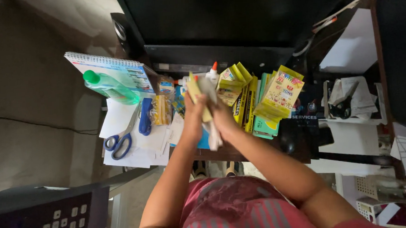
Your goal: The person wipes a white cloth on a cluttered desk surface and then proceeds to wipe several small yellow boxes and white glue bottles individually. The person moves the cleaned items from the desk to a shelf, arranging them in a row.
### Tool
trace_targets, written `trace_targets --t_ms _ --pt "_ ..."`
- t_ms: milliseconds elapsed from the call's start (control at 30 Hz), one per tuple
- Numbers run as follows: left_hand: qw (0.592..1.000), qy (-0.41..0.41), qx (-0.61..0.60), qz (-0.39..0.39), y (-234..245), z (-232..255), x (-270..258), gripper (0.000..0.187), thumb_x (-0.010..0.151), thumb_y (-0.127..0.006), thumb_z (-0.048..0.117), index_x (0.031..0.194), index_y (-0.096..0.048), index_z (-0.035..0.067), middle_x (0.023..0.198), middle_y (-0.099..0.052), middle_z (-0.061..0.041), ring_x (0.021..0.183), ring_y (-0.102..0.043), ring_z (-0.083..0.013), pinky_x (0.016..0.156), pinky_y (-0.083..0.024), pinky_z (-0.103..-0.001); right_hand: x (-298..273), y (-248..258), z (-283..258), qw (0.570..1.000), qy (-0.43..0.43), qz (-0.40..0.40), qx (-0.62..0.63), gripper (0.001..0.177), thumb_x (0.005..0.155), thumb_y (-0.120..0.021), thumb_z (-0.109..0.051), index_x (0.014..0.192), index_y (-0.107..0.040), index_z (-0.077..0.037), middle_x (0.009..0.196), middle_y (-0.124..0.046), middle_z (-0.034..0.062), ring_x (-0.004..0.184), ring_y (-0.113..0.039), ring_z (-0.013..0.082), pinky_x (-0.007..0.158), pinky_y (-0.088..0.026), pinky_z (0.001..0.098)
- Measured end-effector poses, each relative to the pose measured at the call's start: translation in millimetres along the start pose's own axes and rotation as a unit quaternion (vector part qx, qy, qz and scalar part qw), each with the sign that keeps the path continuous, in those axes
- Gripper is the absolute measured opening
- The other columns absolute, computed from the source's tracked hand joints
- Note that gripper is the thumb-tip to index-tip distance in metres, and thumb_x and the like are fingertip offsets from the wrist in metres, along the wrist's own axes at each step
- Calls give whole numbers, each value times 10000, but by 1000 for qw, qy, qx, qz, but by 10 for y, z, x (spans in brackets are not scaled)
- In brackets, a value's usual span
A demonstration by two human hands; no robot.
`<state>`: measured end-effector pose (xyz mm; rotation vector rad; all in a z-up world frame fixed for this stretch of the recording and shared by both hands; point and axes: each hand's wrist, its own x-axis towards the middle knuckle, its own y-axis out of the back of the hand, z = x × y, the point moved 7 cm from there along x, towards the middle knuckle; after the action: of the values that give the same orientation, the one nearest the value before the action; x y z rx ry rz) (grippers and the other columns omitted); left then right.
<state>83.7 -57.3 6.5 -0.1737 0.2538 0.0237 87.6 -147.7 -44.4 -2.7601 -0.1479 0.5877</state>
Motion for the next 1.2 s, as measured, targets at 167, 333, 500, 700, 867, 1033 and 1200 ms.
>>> trace_targets --t_ms 167,333,500,700,867,1033,1200 --pt "996 32 -81 28 309 -390 327 875 876 -628 381 1559 -244 -8 1262 -602 -254 1134 -622 -396 934 -536 -493 -140 470 302 991 -37 3 -131 410 1004 -550 -431 1225 -652 -101 885 -709 90 671 -653 192 632 -577 370" --pt "997 -50 -23 48 285 -1006 452 870 792 -731 317 1454 -302 -52 1213 -609 -267 1014 -657 -370 758 -638 -385 -217 1523 -240 959 24 185 -212 395 979 -722 -349 1023 -707 43 866 -717 141 701 -674 225 654 -576 413" --pt "838 -199 496 115 -95 -1855 170 1218 743 -859 527 1568 -163 -37 1374 -395 -283 1163 -472 -468 1005 -465 -575 -882 1767 -1337 939 118 324 4 399 979 -601 -313 1308 -636 -90 1201 -721 86 1038 -718 193 906 -609 349" --pt "769 -154 601 152 -218 -1775 134 1136 671 -830 479 1549 -258 41 1433 -391 -229 1250 -416 -442 1011 -352 -615 -745 2247 -1249 940 257 211 82 444 1062 -628 -223 1445 -561 -8 1327 -678 104 1182 -665 207 1045 -551 355" --pt "736 -302 590 135 -315 -1569 240 692 938 -702 307 1537 -419 107 1469 -453 -181 1304 -439 -381 1071 -374 -547 -716 2247 -1244 942 250 198 107 463 1053 -626 -230 1456 -541 -16 1346 -666 99 1201 -651 201 1052 -544 343" --pt "719 -351 579 159 -405 -800 686 578 974 -661 301 1481 -507 70 1395 -501 -214 1241 -463 -394 1016 -379 -546 -690 2305 -1197 940 252 200 114 445 1053 -628 -234 1429 -562 -5 1329 -665 125 1178 -653 217 1038 -551 357" --pt "731 -265 625 72 -508 -733 1155 317 922 -672 319 1181 -642 139 1345 -576 -144 1266 -477 -412 997 -415 -551 -711 2184 -1261 943 271 163 106 442 1058 -625 -236 1434 -537 -22 1334 -653 109 1191 -646 202 1051 -543 353"
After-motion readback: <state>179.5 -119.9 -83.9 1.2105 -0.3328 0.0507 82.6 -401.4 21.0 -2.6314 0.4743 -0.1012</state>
